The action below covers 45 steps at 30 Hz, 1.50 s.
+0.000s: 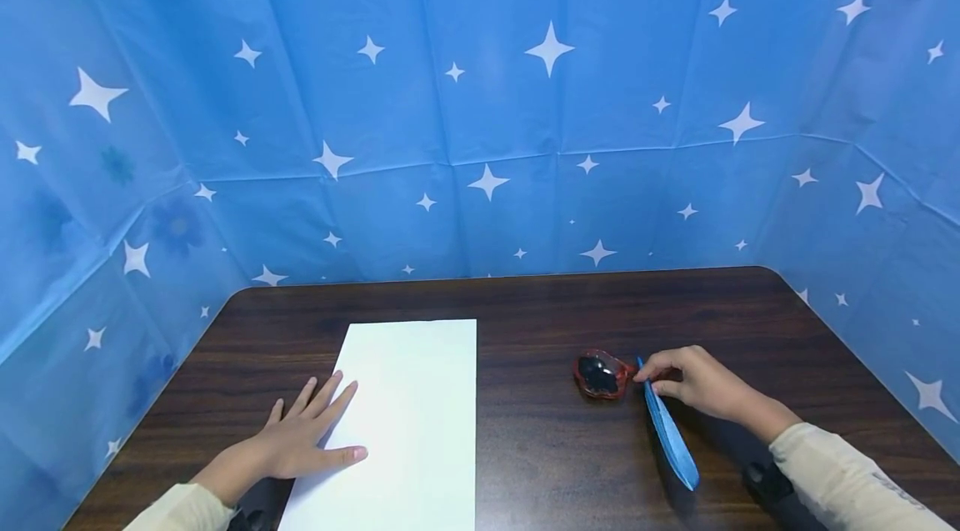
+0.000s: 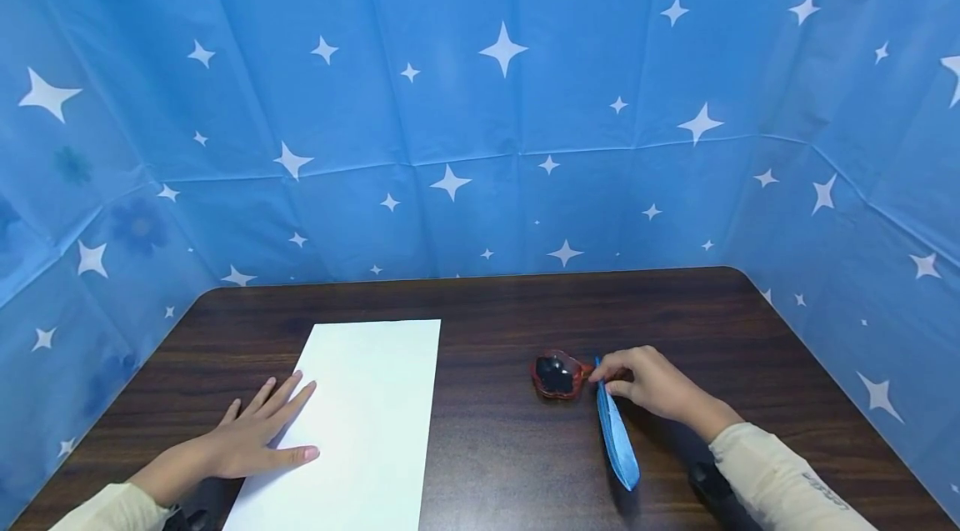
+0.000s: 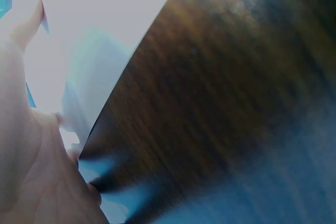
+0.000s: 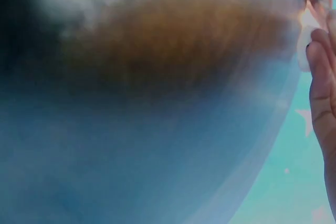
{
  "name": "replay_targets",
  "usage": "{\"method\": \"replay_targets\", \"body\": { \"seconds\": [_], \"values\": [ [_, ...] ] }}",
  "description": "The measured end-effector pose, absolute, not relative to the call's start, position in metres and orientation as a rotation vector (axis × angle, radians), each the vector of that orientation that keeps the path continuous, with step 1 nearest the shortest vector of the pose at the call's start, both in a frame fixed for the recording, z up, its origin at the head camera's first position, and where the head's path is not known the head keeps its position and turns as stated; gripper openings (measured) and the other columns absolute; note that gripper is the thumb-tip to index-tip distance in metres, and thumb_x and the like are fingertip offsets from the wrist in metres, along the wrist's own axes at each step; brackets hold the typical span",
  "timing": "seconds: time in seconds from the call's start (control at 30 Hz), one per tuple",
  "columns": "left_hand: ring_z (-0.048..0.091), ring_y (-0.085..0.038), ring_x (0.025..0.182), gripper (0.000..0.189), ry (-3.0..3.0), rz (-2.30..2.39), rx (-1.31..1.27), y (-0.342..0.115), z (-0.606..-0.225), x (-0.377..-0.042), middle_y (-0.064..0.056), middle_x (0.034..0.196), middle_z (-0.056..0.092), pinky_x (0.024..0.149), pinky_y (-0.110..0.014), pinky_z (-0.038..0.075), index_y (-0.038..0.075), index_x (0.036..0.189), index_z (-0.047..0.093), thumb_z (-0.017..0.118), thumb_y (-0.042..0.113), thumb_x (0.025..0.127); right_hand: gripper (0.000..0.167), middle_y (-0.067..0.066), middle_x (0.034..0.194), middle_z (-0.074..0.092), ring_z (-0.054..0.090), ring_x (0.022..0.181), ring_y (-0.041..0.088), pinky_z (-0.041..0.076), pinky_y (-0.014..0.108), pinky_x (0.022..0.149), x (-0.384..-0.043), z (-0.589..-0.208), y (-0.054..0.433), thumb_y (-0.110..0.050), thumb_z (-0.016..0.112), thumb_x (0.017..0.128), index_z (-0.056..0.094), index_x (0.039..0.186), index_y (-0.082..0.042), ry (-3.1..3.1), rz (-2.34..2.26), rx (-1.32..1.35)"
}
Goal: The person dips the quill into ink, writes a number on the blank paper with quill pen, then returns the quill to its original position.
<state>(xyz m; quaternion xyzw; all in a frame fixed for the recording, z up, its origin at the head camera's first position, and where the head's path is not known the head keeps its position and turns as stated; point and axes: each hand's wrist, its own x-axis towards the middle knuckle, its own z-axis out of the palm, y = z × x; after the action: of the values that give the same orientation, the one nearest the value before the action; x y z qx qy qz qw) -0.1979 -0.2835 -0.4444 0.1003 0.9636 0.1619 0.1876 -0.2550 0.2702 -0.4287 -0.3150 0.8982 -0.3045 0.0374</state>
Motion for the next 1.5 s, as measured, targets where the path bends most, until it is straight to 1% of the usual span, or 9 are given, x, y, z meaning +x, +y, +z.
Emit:
{"method": "replay_targets", "body": {
  "seconds": [0.23, 0.43, 0.6, 0.73, 0.97, 1.1, 1.2, 1.33, 1.5],
  "values": [
    [-0.005, -0.054, 0.140, 0.096, 2.723, 0.457, 0.280, -0.282, -0.443, -0.196, -0.020, 0.160, -0.001, 0.094, -0.080, -0.007, 0.013, 0.154, 0.017, 0.057, 0.065, 0.084, 0.024, 0.001, 0.095, 0.070, 0.059, 0.075, 0.003, 0.049, 0.024, 0.060, -0.257, -0.427, 0.273, 0.004, 0.063, 0.089, 0.070, 0.104, -0.013, 2.825, -1.033, -0.972],
    [-0.006, -0.055, 0.140, 0.096, 2.724, 0.470, 0.284, -0.282, -0.443, -0.195, -0.020, 0.160, -0.001, 0.094, -0.080, -0.008, 0.012, 0.154, 0.018, 0.057, 0.065, 0.084, 0.019, 0.009, 0.091, 0.067, 0.063, 0.078, 0.012, 0.053, 0.024, 0.067, -0.252, -0.421, 0.270, 0.005, 0.056, 0.093, 0.065, 0.107, -0.003, 2.767, -1.246, -1.074],
    [-0.006, -0.055, 0.140, 0.097, 2.723, 0.468, 0.283, -0.282, -0.443, -0.195, -0.020, 0.160, -0.001, 0.094, -0.080, -0.008, 0.012, 0.154, 0.017, 0.057, 0.065, 0.084, 0.011, 0.012, 0.095, 0.064, 0.064, 0.082, 0.016, 0.055, 0.032, 0.070, -0.249, -0.421, 0.265, -0.002, 0.052, 0.097, 0.059, 0.106, 0.001, 2.706, -1.369, -0.997],
    [-0.006, -0.054, 0.140, 0.097, 2.722, 0.469, 0.283, -0.282, -0.443, -0.195, -0.020, 0.160, -0.002, 0.094, -0.080, -0.008, 0.012, 0.154, 0.017, 0.057, 0.065, 0.084, 0.015, 0.010, 0.098, 0.064, 0.063, 0.084, 0.016, 0.054, 0.034, 0.072, -0.253, -0.425, 0.266, -0.013, 0.051, 0.100, 0.057, 0.107, -0.001, 2.665, -1.395, -0.786],
    [-0.006, -0.054, 0.140, 0.097, 2.720, 0.478, 0.282, -0.283, -0.444, -0.194, -0.020, 0.160, -0.002, 0.095, -0.080, -0.008, 0.013, 0.154, 0.017, 0.058, 0.065, 0.084, 0.015, 0.018, 0.094, 0.066, 0.067, 0.081, 0.016, 0.055, 0.034, 0.066, -0.257, -0.429, 0.263, -0.008, 0.055, 0.097, 0.056, 0.102, 0.006, 2.519, -1.627, -0.736],
    [-0.007, -0.053, 0.140, 0.098, 2.718, 0.478, 0.288, -0.284, -0.445, -0.195, -0.019, 0.160, -0.002, 0.095, -0.080, -0.009, 0.013, 0.154, 0.017, 0.057, 0.066, 0.083, 0.012, 0.013, 0.086, 0.062, 0.061, 0.068, 0.016, 0.051, 0.032, 0.057, -0.256, -0.429, 0.261, -0.007, 0.061, 0.093, 0.060, 0.098, 0.004, 2.546, -1.646, -0.725],
    [-0.008, -0.053, 0.140, 0.098, 2.711, 0.480, 0.299, -0.286, -0.447, -0.197, -0.019, 0.160, -0.003, 0.094, -0.079, -0.012, 0.014, 0.155, 0.015, 0.055, 0.069, 0.083, 0.009, 0.010, 0.082, 0.058, 0.055, 0.062, 0.017, 0.049, 0.031, 0.055, -0.256, -0.428, 0.261, -0.007, 0.064, 0.092, 0.062, 0.097, 0.000, 2.567, -1.627, -0.765],
    [-0.009, -0.051, 0.142, 0.100, 2.713, 0.475, 0.296, -0.289, -0.450, -0.200, -0.016, 0.161, -0.005, 0.095, -0.078, -0.013, 0.016, 0.155, 0.014, 0.052, 0.073, 0.082, 0.007, 0.015, 0.085, 0.062, 0.061, 0.068, 0.022, 0.053, 0.034, 0.060, -0.259, -0.428, 0.263, -0.005, 0.061, 0.093, 0.060, 0.097, 0.001, 2.523, -1.604, -0.873],
    [-0.008, -0.049, 0.142, 0.102, 2.730, 0.472, 0.287, -0.290, -0.453, -0.201, -0.015, 0.161, -0.004, 0.096, -0.078, -0.012, 0.015, 0.155, 0.015, 0.052, 0.074, 0.080, 0.018, 0.019, 0.095, 0.067, 0.068, 0.082, 0.022, 0.057, 0.039, 0.072, -0.265, -0.427, 0.262, -0.010, 0.058, 0.096, 0.059, 0.104, 0.006, 2.401, -1.581, -0.775]
  ]
}}
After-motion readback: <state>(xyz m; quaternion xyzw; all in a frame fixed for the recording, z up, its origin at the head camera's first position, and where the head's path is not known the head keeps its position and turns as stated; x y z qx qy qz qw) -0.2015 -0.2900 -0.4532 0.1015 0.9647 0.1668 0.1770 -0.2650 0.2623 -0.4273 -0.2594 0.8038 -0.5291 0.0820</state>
